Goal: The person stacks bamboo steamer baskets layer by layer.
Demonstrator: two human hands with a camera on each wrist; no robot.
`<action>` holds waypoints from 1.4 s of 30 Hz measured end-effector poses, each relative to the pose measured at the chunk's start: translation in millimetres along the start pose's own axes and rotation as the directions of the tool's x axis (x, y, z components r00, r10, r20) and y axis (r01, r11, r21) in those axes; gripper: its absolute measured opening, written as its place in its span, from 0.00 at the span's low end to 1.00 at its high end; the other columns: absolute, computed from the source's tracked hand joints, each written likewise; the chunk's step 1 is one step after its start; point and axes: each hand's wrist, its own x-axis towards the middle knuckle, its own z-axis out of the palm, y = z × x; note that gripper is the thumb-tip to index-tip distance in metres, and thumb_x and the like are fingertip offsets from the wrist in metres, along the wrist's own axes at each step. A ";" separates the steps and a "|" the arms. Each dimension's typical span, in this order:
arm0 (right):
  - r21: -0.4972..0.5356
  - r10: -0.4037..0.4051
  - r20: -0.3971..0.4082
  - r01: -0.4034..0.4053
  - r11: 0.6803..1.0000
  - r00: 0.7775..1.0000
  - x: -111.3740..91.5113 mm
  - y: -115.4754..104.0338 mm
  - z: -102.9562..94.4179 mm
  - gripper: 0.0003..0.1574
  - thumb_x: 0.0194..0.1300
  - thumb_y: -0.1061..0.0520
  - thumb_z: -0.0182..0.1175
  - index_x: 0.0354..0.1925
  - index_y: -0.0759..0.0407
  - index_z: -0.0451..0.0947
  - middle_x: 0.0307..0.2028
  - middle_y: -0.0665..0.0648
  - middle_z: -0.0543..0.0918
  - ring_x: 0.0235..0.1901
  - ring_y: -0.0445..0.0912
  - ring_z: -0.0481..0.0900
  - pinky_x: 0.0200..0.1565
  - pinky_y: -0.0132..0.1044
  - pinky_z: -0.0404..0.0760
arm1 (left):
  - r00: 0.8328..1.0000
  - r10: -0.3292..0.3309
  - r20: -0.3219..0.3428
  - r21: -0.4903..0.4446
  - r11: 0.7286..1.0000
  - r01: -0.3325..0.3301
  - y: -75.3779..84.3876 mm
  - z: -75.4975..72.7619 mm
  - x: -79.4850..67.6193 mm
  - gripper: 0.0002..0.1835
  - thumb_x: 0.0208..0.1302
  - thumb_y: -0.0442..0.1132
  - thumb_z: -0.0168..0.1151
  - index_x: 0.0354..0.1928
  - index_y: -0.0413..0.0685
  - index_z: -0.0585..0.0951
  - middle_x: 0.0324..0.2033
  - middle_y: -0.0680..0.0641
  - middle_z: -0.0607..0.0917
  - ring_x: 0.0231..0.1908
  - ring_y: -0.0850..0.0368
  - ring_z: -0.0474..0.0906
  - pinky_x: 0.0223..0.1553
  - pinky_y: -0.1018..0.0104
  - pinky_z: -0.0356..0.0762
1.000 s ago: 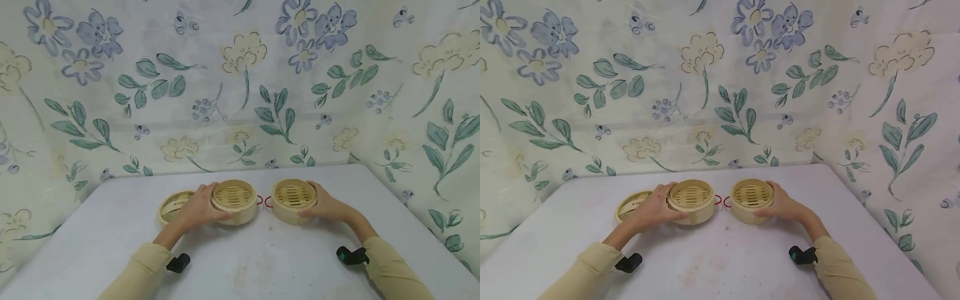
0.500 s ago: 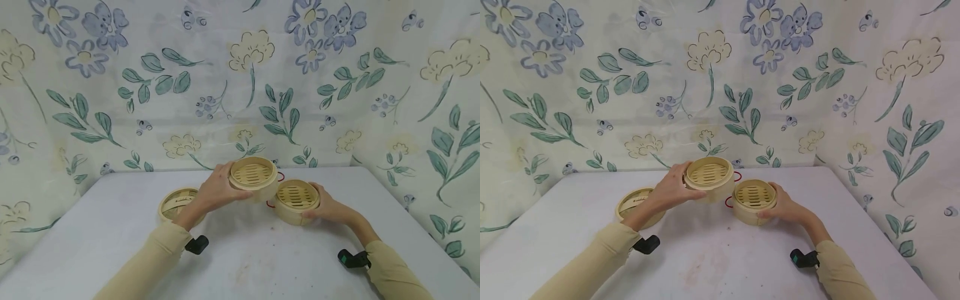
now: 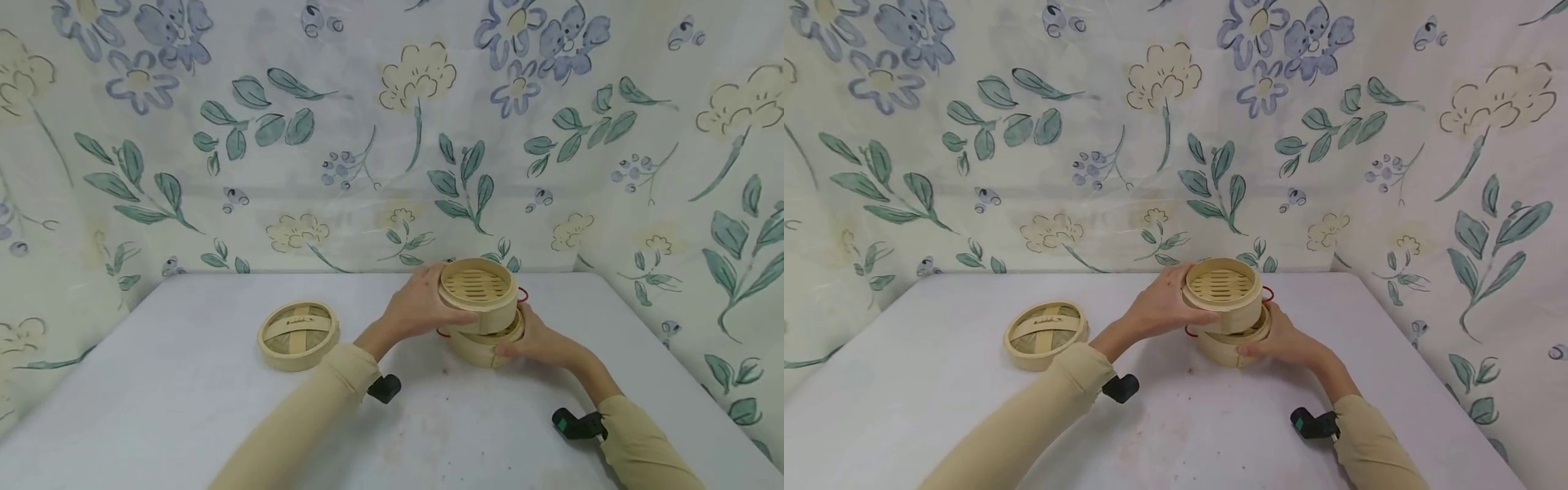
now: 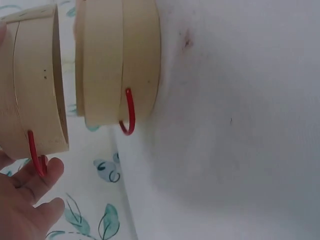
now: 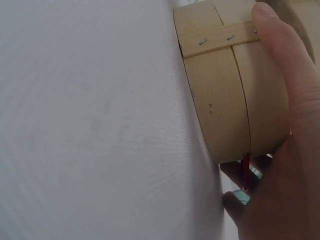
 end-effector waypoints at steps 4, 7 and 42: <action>0.058 -0.063 0.026 0.062 0.996 0.998 2.2 1.1 1.7 0.60 0.49 0.54 0.69 0.69 0.54 0.42 0.58 0.61 0.66 0.55 0.51 0.66 0.56 0.43 0.65 | 1.000 -0.008 0.026 0.023 1.000 0.008 4.4 5.7 1.7 0.61 0.33 0.79 0.59 0.70 0.54 0.55 0.63 0.48 0.64 0.58 0.54 0.67 0.49 0.52 0.73; 0.087 -0.081 0.047 0.076 0.993 0.996 2.5 2.4 2.2 0.56 0.50 0.55 0.69 0.68 0.51 0.46 0.57 0.57 0.69 0.54 0.49 0.68 0.54 0.38 0.67 | 0.999 -0.012 0.030 0.028 1.000 0.011 6.4 7.5 2.2 0.60 0.34 0.78 0.59 0.69 0.54 0.57 0.61 0.48 0.66 0.56 0.54 0.68 0.49 0.52 0.74; 0.133 -0.130 0.046 0.123 0.983 0.990 -0.3 11.3 -0.5 0.63 0.49 0.57 0.71 0.70 0.42 0.39 0.66 0.55 0.57 0.64 0.51 0.55 0.62 0.53 0.54 | 1.000 -0.011 -0.022 0.070 0.997 0.013 19.5 29.7 -1.9 0.60 0.34 0.78 0.59 0.68 0.52 0.56 0.55 0.46 0.68 0.49 0.55 0.71 0.42 0.56 0.77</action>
